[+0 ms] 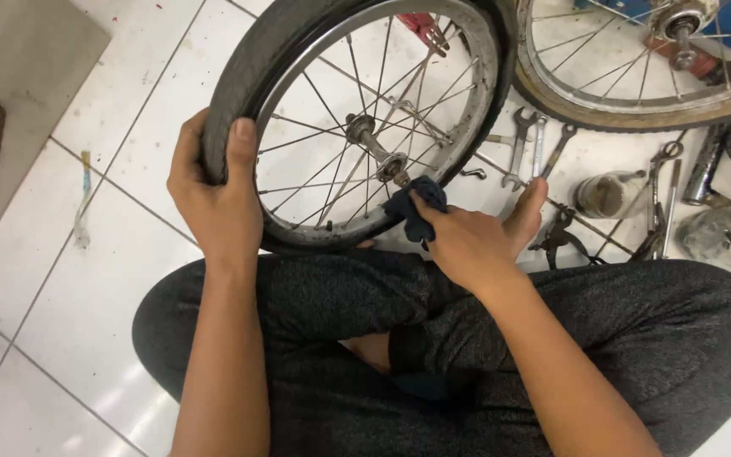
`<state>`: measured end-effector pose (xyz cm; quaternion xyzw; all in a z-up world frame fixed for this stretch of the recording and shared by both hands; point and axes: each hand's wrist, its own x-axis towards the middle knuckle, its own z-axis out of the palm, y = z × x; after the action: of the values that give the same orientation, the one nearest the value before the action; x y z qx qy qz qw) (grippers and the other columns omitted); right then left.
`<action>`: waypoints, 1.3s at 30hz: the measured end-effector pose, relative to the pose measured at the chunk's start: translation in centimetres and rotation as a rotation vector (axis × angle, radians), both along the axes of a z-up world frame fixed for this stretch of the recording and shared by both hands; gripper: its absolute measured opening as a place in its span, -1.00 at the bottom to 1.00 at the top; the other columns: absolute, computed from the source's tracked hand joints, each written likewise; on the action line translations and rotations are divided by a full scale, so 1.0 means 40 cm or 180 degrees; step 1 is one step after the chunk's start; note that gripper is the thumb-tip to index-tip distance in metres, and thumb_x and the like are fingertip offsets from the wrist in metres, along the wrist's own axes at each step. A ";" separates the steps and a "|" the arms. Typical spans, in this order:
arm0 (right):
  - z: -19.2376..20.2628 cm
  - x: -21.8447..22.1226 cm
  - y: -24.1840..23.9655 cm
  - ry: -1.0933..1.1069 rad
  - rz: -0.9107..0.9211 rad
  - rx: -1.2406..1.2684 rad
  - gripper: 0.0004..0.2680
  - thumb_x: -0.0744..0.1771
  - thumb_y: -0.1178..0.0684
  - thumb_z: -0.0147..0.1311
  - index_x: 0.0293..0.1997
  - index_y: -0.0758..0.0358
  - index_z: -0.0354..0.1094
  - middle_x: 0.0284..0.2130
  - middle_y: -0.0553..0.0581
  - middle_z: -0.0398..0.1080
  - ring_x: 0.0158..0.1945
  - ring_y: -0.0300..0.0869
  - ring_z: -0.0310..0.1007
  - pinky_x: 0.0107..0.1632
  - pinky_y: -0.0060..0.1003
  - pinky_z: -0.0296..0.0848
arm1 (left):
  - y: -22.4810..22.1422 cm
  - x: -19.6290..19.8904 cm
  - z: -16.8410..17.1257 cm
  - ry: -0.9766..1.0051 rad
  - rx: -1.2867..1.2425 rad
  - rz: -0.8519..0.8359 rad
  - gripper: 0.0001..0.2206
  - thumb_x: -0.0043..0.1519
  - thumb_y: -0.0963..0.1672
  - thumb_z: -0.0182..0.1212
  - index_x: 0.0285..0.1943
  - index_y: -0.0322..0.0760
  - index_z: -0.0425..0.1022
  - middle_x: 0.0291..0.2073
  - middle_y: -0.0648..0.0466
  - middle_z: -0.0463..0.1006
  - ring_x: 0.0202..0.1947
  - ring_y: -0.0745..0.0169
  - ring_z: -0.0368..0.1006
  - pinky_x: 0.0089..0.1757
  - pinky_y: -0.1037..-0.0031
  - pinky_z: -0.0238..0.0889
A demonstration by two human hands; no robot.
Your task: Polishing and cleaning the spokes and rim of a bicycle wheel using a cloth while sitting on the floor.
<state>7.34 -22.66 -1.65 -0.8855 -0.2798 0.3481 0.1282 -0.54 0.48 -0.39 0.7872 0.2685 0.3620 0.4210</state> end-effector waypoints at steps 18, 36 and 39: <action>-0.224 -0.028 -0.010 -0.0454 0.0284 0.0151 -0.73 0.37 0.11 -0.07 0.17 0.16 0.47 -0.32 0.38 0.56 -0.32 0.13 0.59 -0.22 -0.10 0.55 | 0.000 0.007 -0.010 -0.0094 0.0136 0.0002 -0.70 0.39 0.07 0.28 0.03 -0.16 0.57 -0.44 0.03 0.48 -0.43 0.23 0.43 -0.37 0.45 0.28; -0.211 -0.029 0.026 -0.0900 0.0189 0.0112 -0.50 0.22 0.14 0.05 0.38 0.08 0.29 -0.33 0.34 0.55 -0.36 0.22 0.53 -0.32 0.01 0.43 | 0.015 0.026 0.022 0.0119 0.0070 -0.0052 -0.55 0.35 0.08 0.08 0.07 -0.40 0.51 -0.49 0.13 0.48 -0.50 0.40 0.35 -0.42 0.60 0.20; -0.155 -0.042 0.044 -0.1031 -0.0187 0.0233 -0.62 0.25 0.07 0.05 0.23 0.06 0.40 -0.37 0.31 0.56 -0.33 0.26 0.55 -0.27 0.08 0.47 | 0.034 0.024 0.006 0.0136 0.0100 0.0089 -0.48 0.33 0.14 0.04 0.06 -0.41 0.52 -0.50 0.14 0.48 -0.52 0.41 0.36 -0.44 0.59 0.19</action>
<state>5.68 -20.92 -7.84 -0.9326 -0.2833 0.1864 0.1237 0.42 1.85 -0.16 0.7974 0.2827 0.3550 0.3977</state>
